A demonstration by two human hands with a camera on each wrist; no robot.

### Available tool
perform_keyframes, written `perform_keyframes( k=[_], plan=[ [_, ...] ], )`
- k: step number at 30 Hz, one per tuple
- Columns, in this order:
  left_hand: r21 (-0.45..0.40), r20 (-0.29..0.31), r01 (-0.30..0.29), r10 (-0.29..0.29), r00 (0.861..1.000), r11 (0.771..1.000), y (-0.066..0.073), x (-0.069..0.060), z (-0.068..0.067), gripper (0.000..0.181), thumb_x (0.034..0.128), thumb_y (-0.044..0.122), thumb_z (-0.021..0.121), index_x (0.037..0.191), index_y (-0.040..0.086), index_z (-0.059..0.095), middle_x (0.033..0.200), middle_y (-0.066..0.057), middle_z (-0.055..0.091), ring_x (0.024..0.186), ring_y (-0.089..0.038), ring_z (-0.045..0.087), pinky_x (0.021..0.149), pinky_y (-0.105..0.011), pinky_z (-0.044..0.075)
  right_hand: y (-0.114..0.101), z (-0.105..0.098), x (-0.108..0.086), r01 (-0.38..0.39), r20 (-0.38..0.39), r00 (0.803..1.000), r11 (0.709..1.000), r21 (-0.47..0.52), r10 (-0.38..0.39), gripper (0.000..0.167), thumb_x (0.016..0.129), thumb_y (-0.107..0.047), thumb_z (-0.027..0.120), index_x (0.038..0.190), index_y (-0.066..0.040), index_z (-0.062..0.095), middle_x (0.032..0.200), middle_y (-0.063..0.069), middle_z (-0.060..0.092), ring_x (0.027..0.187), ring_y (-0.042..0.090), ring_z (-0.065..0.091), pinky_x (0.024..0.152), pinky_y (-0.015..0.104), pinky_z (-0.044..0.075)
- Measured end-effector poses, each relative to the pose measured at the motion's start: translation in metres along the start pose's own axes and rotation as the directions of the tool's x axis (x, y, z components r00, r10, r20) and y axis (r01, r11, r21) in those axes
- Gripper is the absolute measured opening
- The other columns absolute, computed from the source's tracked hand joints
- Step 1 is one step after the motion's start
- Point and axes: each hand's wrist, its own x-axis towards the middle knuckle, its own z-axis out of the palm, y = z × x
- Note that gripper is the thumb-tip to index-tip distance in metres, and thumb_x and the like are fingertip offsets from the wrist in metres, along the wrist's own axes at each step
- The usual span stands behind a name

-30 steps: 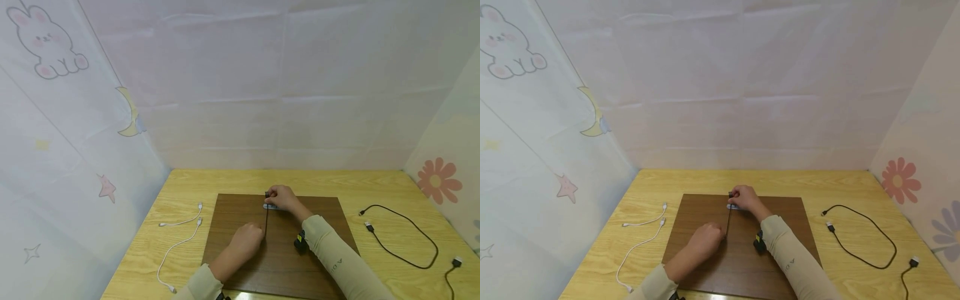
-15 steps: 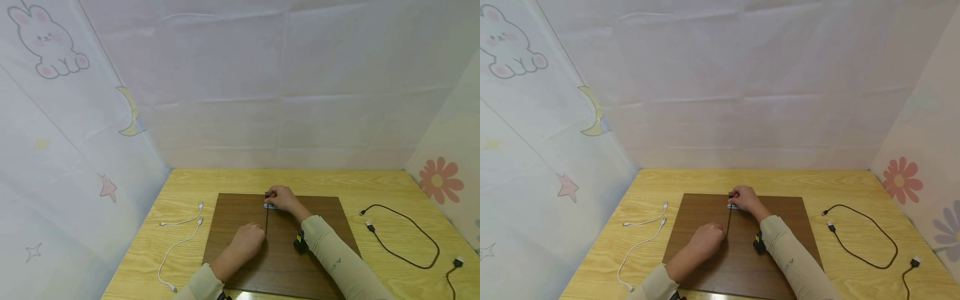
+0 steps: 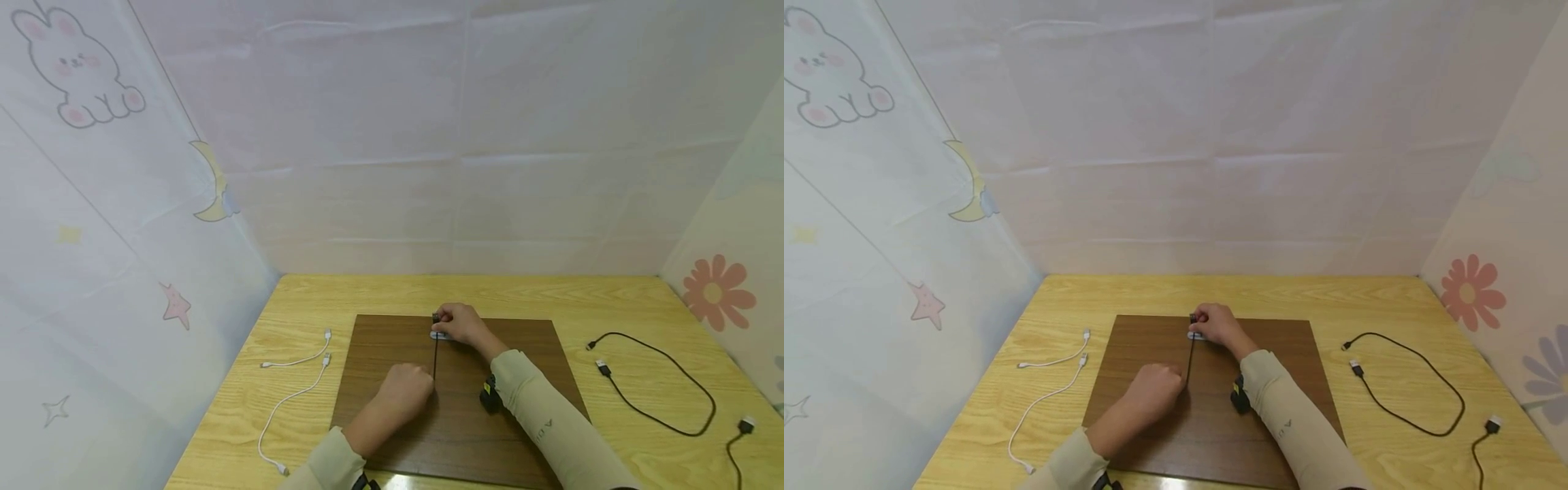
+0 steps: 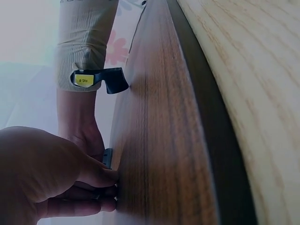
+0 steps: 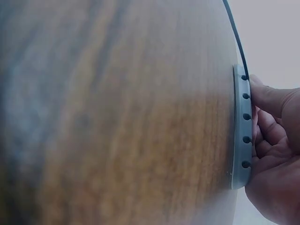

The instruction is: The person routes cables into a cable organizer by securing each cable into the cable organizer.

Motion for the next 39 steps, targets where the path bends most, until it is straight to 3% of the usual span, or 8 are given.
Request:
perform_keyframes(
  k=[15,22,29,34,39],
  plan=[
    [0.008,0.033,-0.058,0.058,0.998,0.998,-0.0022,0.0015,-0.0004,0.023,0.0826,0.019,0.078,0.063,0.025,0.068,0.066,0.009,0.062,0.053,-0.006,0.053,0.046,-0.025,0.047,0.0013,-0.001,0.0041,-0.052,0.043,0.998,0.999,0.012,0.051,0.019,0.092,-0.023,0.076,0.104,-0.01,0.07,0.093,0.001,0.069,0.08,0.017,0.057,0.075,0.036,0.049],
    [-0.044,0.026,-0.07,0.071,0.997,0.997,-0.0034,-0.002,-0.0019,0.025,0.0777,0.021,0.08,0.06,0.021,0.063,0.066,0.009,0.061,0.051,-0.005,0.047,0.044,-0.024,0.044,0.0027,-0.0014,0.0051,-0.095,0.079,0.993,0.995,0.029,0.092,0.026,0.093,-0.025,0.075,0.112,-0.008,0.071,0.102,0.004,0.07,0.086,0.018,0.06,0.078,0.037,0.051],
    [-0.019,0.041,-0.063,0.064,0.997,0.998,-0.0005,-0.0032,-0.0003,0.019,0.0792,0.023,0.079,0.064,0.021,0.067,0.073,0.008,0.065,0.055,-0.006,0.053,0.046,-0.025,0.046,0.0024,0.0,0.0045,-0.087,0.051,0.995,0.995,0.049,0.084,0.03,0.092,-0.024,0.076,0.115,-0.006,0.068,0.095,0.003,0.065,0.08,0.017,0.056,0.073,0.034,0.048],
    [0.002,0.055,-0.063,0.062,0.997,0.998,0.0015,-0.0023,-0.0031,0.016,0.0792,0.025,0.079,0.067,0.022,0.07,0.075,0.008,0.066,0.057,-0.007,0.056,0.047,-0.025,0.046,0.0023,0.0005,0.0032,-0.082,0.034,0.996,0.995,0.064,0.08,0.026,0.092,-0.021,0.076,0.109,-0.006,0.063,0.09,0.004,0.061,0.076,0.018,0.054,0.069,0.033,0.046],
    [-0.007,0.06,-0.058,0.058,0.996,0.998,0.0013,-0.0018,-0.0075,0.02,0.0831,0.022,0.077,0.065,0.021,0.069,0.067,0.008,0.063,0.052,-0.006,0.052,0.044,-0.025,0.045,0.004,0.0016,0.0021,-0.051,0.033,0.998,0.997,0.051,0.049,0.019,0.093,-0.021,0.075,0.101,-0.008,0.064,0.087,0.003,0.062,0.075,0.017,0.053,0.068,0.031,0.045]
  ],
)
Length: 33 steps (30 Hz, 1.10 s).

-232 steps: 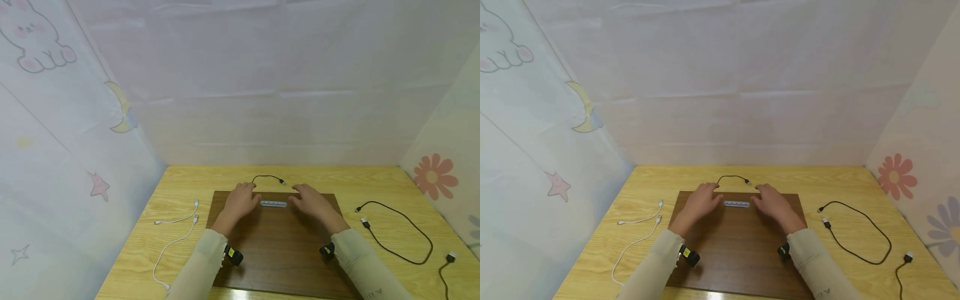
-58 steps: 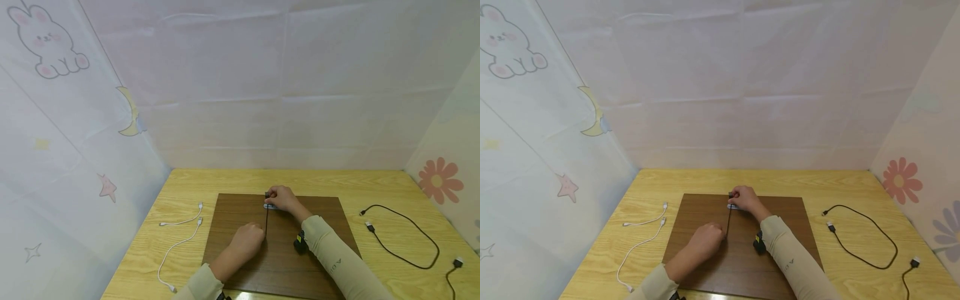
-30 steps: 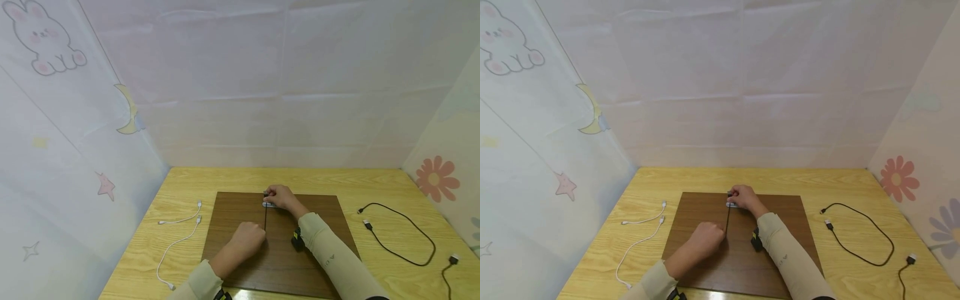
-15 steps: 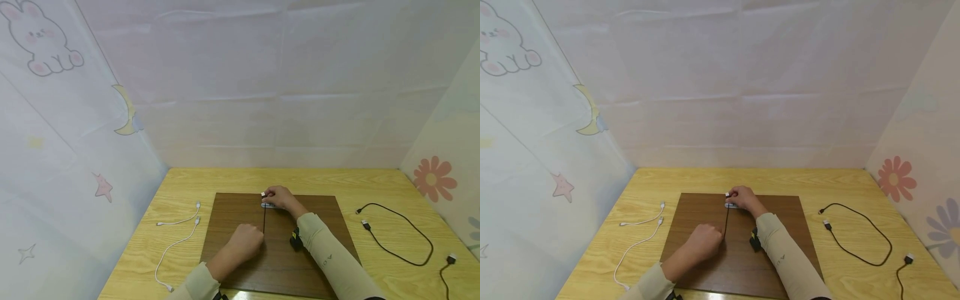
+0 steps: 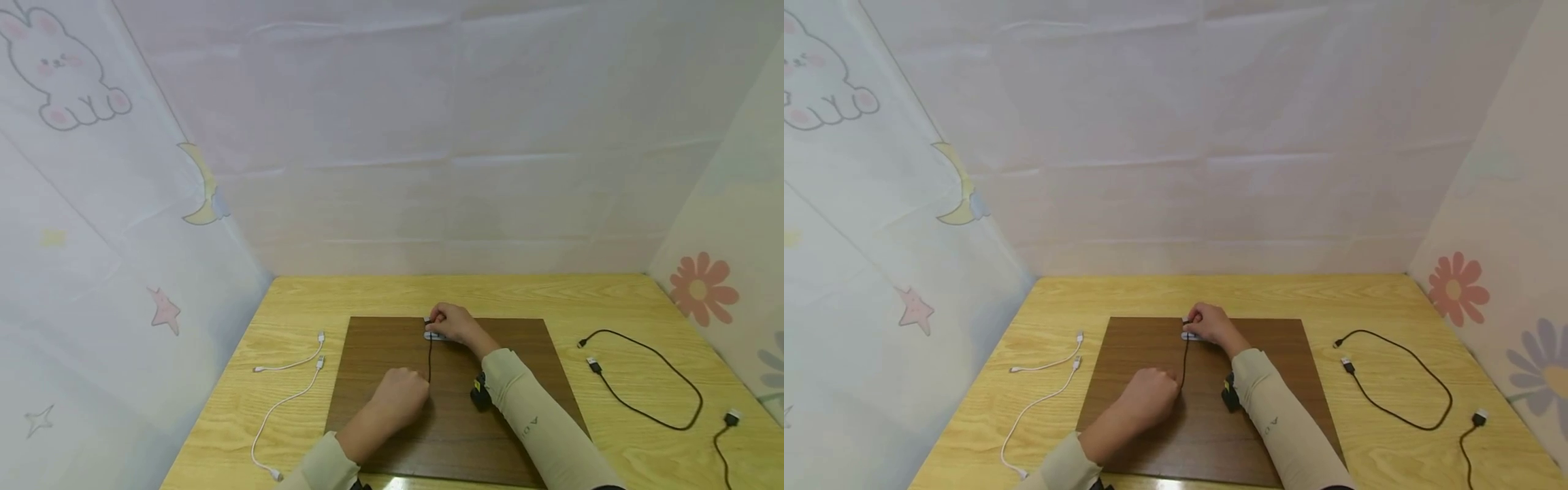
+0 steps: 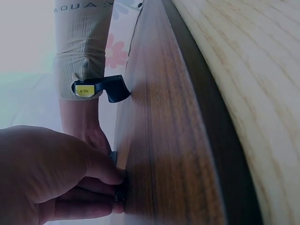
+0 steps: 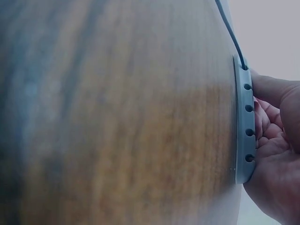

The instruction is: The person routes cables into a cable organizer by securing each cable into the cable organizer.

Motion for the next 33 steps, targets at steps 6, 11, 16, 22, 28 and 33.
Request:
perform_keyframes(
  k=[6,11,16,22,28,33],
  plan=[
    [-0.012,0.007,0.01,-0.01,1.0,1.0,-0.001,-0.001,-0.003,0.021,0.0846,0.018,0.077,0.065,0.021,0.07,0.062,0.008,0.062,0.051,-0.006,0.054,0.044,-0.025,0.046,0.0,0.002,0.0,0.024,-0.001,1.0,1.0,-0.005,-0.025,0.015,0.093,-0.021,0.074,0.098,-0.01,0.065,0.088,0.002,0.062,0.077,0.016,0.053,0.07,0.031,0.044],
    [0.005,-0.027,0.024,-0.024,0.999,1.0,-0.002,-0.001,-0.002,0.02,0.083,0.018,0.076,0.064,0.022,0.069,0.063,0.008,0.063,0.054,-0.009,0.058,0.044,-0.027,0.047,0.0,0.004,0.0,0.036,-0.014,0.999,0.999,-0.019,-0.037,0.014,0.093,-0.022,0.074,0.096,-0.011,0.066,0.087,0.002,0.062,0.078,0.016,0.054,0.071,0.031,0.044],
    [-0.016,-0.049,0.026,-0.027,0.998,1.0,-0.003,0.0,-0.001,0.021,0.0832,0.017,0.075,0.064,0.021,0.069,0.062,0.007,0.063,0.054,-0.011,0.059,0.044,-0.029,0.047,-0.002,-0.001,-0.003,0.03,-0.015,0.999,0.999,-0.035,-0.03,0.015,0.093,-0.024,0.073,0.097,-0.01,0.067,0.089,0.003,0.062,0.079,0.018,0.054,0.071,0.032,0.045],
    [-0.044,-0.025,0.024,-0.025,0.999,0.999,-0.004,0.001,-0.001,0.025,0.0862,0.016,0.073,0.063,0.019,0.067,0.061,0.006,0.061,0.052,-0.01,0.056,0.044,-0.028,0.047,-0.011,-0.019,-0.025,0.007,0.038,0.999,0.986,-0.165,-0.001,0.023,0.097,-0.025,0.069,0.108,-0.005,0.066,0.102,0.008,0.065,0.088,0.022,0.059,0.078,0.04,0.052],
    [-0.064,-0.013,0.027,-0.028,1.0,0.998,-0.004,-0.001,-0.005,0.027,0.0847,0.014,0.072,0.059,0.018,0.063,0.06,0.005,0.061,0.051,-0.011,0.054,0.044,-0.029,0.046,-0.003,-0.037,-0.092,0.076,0.076,0.996,0.939,-0.334,-0.054,0.046,0.095,-0.026,0.072,0.127,0.003,0.06,0.128,0.024,0.059,0.12,0.043,0.056,0.102,0.057,0.046],
    [-0.083,-0.011,0.034,-0.036,0.999,0.996,-0.005,-0.001,-0.006,0.032,0.0839,0.012,0.071,0.055,0.017,0.058,0.057,0.006,0.057,0.048,-0.01,0.047,0.042,-0.029,0.044,0.011,-0.049,-0.16,0.095,0.117,0.992,0.916,-0.389,-0.053,0.07,0.093,-0.041,0.072,0.143,0.002,0.05,0.149,0.032,0.043,0.135,0.055,0.041,0.106,0.068,0.036]
  ],
)
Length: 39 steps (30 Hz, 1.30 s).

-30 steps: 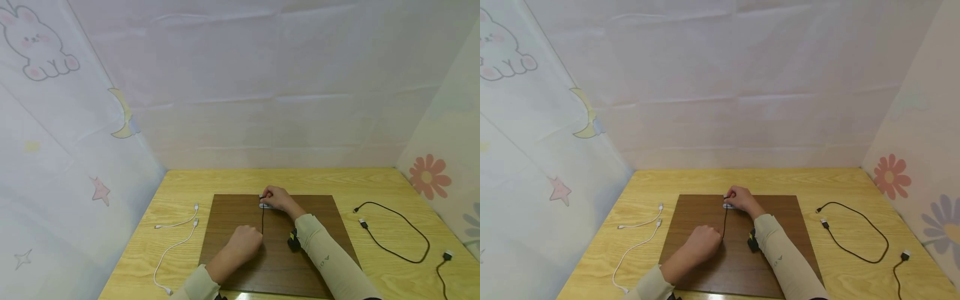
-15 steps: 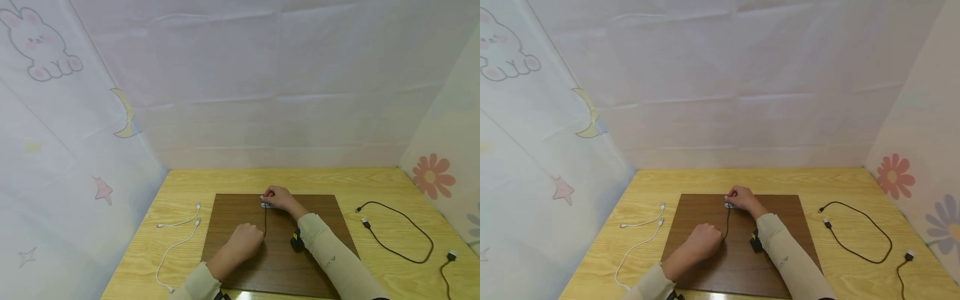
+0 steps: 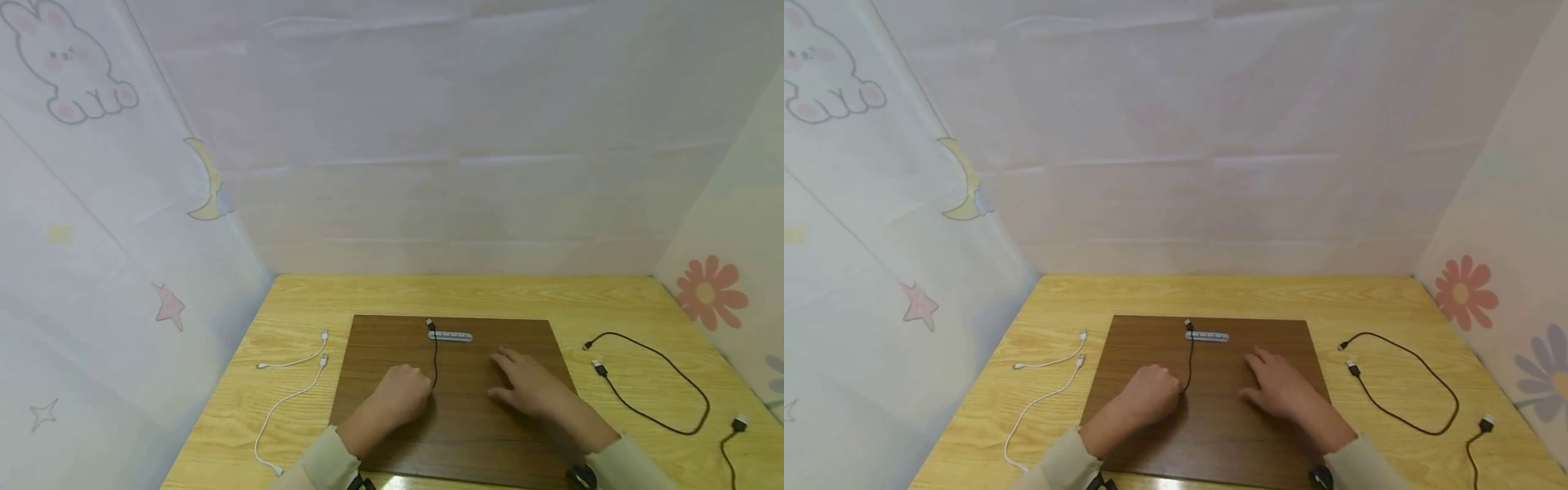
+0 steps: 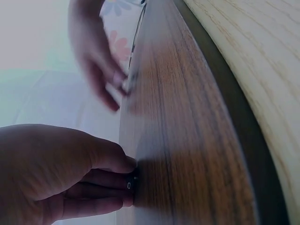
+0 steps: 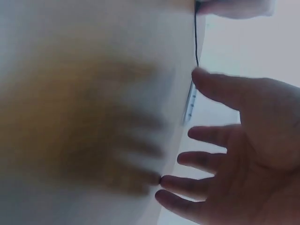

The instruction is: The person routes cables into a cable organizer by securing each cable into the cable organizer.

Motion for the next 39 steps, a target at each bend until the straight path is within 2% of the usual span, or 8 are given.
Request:
perform_keyframes(
  k=[6,9,12,17,20,26,31,39],
  plan=[
    [-0.016,-0.001,-0.003,0.003,1.0,1.0,-0.004,-0.003,0.004,0.029,0.0882,0.027,0.071,0.061,0.018,0.064,0.063,0.007,0.061,0.053,-0.011,0.055,0.044,-0.03,0.046,0.013,0.008,-0.06,0.033,0.085,0.996,0.999,0.009,-0.034,0.086,0.086,-0.061,0.069,0.15,-0.008,0.047,0.158,0.027,0.033,0.143,0.058,0.025,0.102,0.076,0.031],
    [-0.047,0.035,-0.002,0.004,0.999,0.999,-0.01,-0.006,0.005,0.019,0.09,0.04,0.073,0.088,0.021,0.078,0.079,0.008,0.066,0.07,-0.012,0.065,0.057,-0.03,0.054,0.018,0.011,-0.073,0.043,0.089,0.995,0.999,0.018,-0.044,0.088,0.085,-0.064,0.067,0.152,-0.012,0.046,0.16,0.024,0.032,0.144,0.058,0.023,0.102,0.076,0.03],
    [-0.125,0.105,-0.011,0.025,0.994,0.992,-0.015,-0.01,0.005,0.036,0.0919,0.045,0.072,0.121,0.025,0.074,0.098,0.008,0.068,0.088,-0.012,0.068,0.073,-0.029,0.057,0.022,0.014,-0.079,0.06,0.06,0.996,0.998,0.012,-0.06,0.086,0.086,-0.064,0.066,0.152,-0.012,0.046,0.159,0.024,0.033,0.143,0.058,0.025,0.1,0.076,0.033],
    [-0.367,0.196,0.017,0.06,0.979,0.93,-0.031,-0.024,0.002,0.053,0.0976,0.042,0.066,0.143,0.017,0.057,0.135,0.0,0.06,0.123,-0.016,0.059,0.101,-0.032,0.051,0.024,0.017,-0.083,0.072,0.031,0.997,0.997,-0.015,-0.071,0.086,0.087,-0.065,0.066,0.151,-0.012,0.047,0.158,0.024,0.035,0.142,0.058,0.028,0.096,0.079,0.035],
    [-0.432,0.181,0.079,0.0,0.983,0.898,-0.049,-0.039,-0.004,0.055,0.0992,0.038,0.065,0.144,0.01,0.053,0.145,-0.006,0.054,0.134,-0.022,0.052,0.11,-0.037,0.044,0.023,0.017,-0.08,0.073,0.029,0.997,0.997,-0.027,-0.072,0.086,0.086,-0.066,0.065,0.152,-0.013,0.047,0.159,0.024,0.034,0.142,0.058,0.027,0.097,0.079,0.034],
    [-0.405,0.12,0.198,-0.163,0.979,0.893,-0.086,-0.075,-0.014,0.051,0.0975,0.033,0.069,0.137,0.003,0.058,0.136,-0.012,0.06,0.126,-0.03,0.058,0.103,-0.045,0.05,0.022,0.017,-0.081,0.063,0.059,0.996,0.997,-0.034,-0.061,0.087,0.086,-0.067,0.064,0.152,-0.013,0.046,0.16,0.024,0.033,0.142,0.058,0.026,0.097,0.079,0.033],
    [-0.408,0.134,0.284,-0.251,0.959,0.868,-0.105,-0.098,-0.013,0.049,0.0956,0.03,0.072,0.133,0.001,0.06,0.131,-0.014,0.063,0.122,-0.033,0.06,0.098,-0.046,0.052,0.022,0.017,-0.084,0.063,0.048,0.997,0.997,-0.034,-0.061,0.087,0.086,-0.066,0.064,0.152,-0.012,0.046,0.158,0.024,0.035,0.142,0.058,0.027,0.096,0.079,0.033],
    [-0.409,0.184,0.395,-0.349,0.919,0.823,-0.119,-0.124,-0.004,0.045,0.0931,0.025,0.075,0.129,0.002,0.062,0.13,-0.013,0.063,0.123,-0.034,0.06,0.099,-0.049,0.051,0.024,0.02,-0.083,0.055,0.047,0.997,0.998,-0.037,-0.053,0.087,0.086,-0.067,0.063,0.152,-0.013,0.046,0.159,0.024,0.035,0.142,0.058,0.027,0.096,0.08,0.033]
  ],
)
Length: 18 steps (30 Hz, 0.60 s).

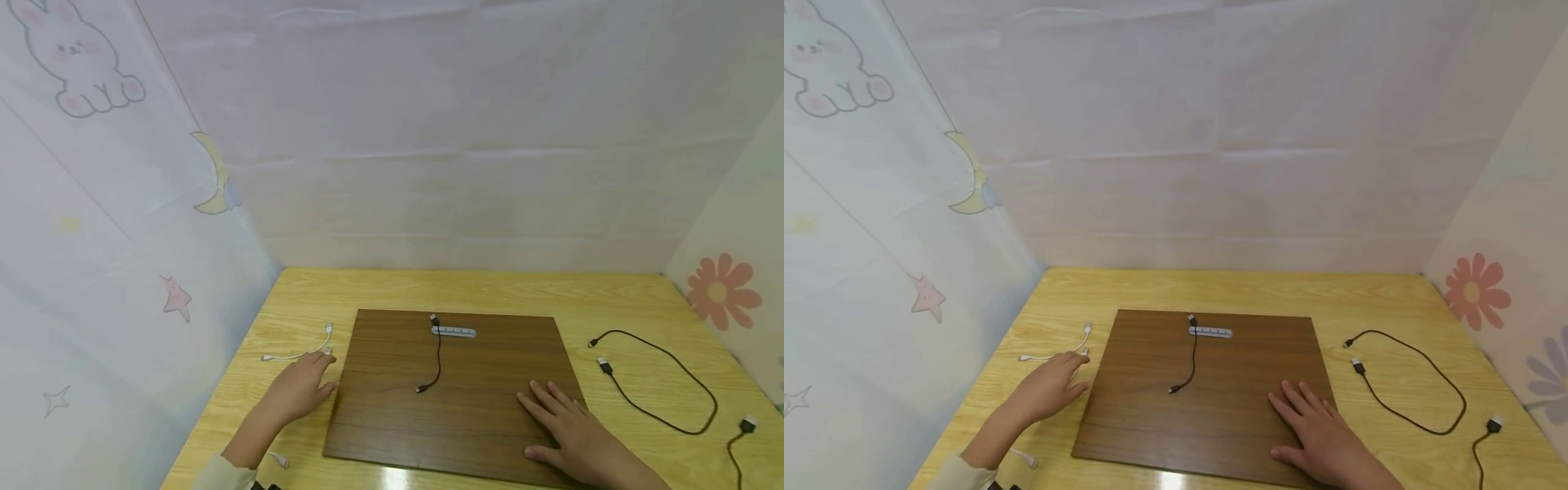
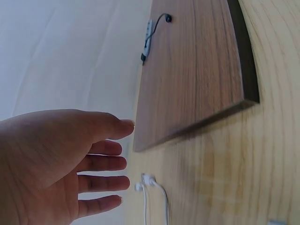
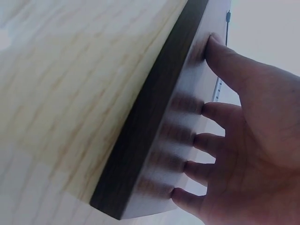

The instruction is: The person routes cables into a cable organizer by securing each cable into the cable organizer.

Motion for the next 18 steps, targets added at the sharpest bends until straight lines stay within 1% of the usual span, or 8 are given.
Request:
perform_keyframes(
  k=[8,14,16,18],
  plan=[
    [0.015,-0.015,0.066,-0.066,0.998,0.998,-0.018,-0.01,0.001,0.045,0.0914,0.023,0.076,0.129,0.002,0.062,0.129,-0.013,0.064,0.122,-0.035,0.06,0.098,-0.05,0.052,0.001,0.001,0.0,-0.002,-0.002,1.0,1.0,0.008,0.002,0.087,0.086,-0.068,0.063,0.152,-0.014,0.046,0.159,0.023,0.035,0.143,0.057,0.027,0.097,0.08,0.032],
    [0.044,-0.033,0.072,-0.07,0.997,0.996,-0.029,-0.013,0.004,0.04,0.0887,0.02,0.079,0.121,0.001,0.065,0.123,-0.014,0.066,0.118,-0.036,0.061,0.096,-0.05,0.052,0.002,0.002,0.0,-0.002,-0.004,1.0,1.0,0.006,0.002,0.087,0.086,-0.068,0.063,0.152,-0.014,0.046,0.159,0.023,0.035,0.143,0.056,0.027,0.097,0.08,0.032],
    [0.052,-0.033,0.072,-0.07,0.997,0.996,-0.033,-0.014,0.005,0.039,0.088,0.02,0.079,0.119,0.001,0.065,0.121,-0.014,0.066,0.116,-0.036,0.062,0.096,-0.05,0.052,0.002,0.002,-0.001,0.003,-0.01,1.0,1.0,0.005,-0.003,0.087,0.086,-0.067,0.063,0.152,-0.014,0.046,0.159,0.023,0.035,0.143,0.056,0.027,0.097,0.079,0.032],
    [0.045,-0.022,0.084,-0.083,0.996,0.995,-0.036,-0.015,0.008,0.039,0.0879,0.021,0.079,0.119,0.002,0.066,0.12,-0.013,0.066,0.115,-0.035,0.062,0.095,-0.049,0.052,0.002,0.002,-0.001,0.008,-0.013,1.0,1.0,0.004,-0.008,0.086,0.086,-0.066,0.063,0.152,-0.013,0.046,0.159,0.023,0.035,0.142,0.057,0.028,0.097,0.079,0.032]
  ],
)
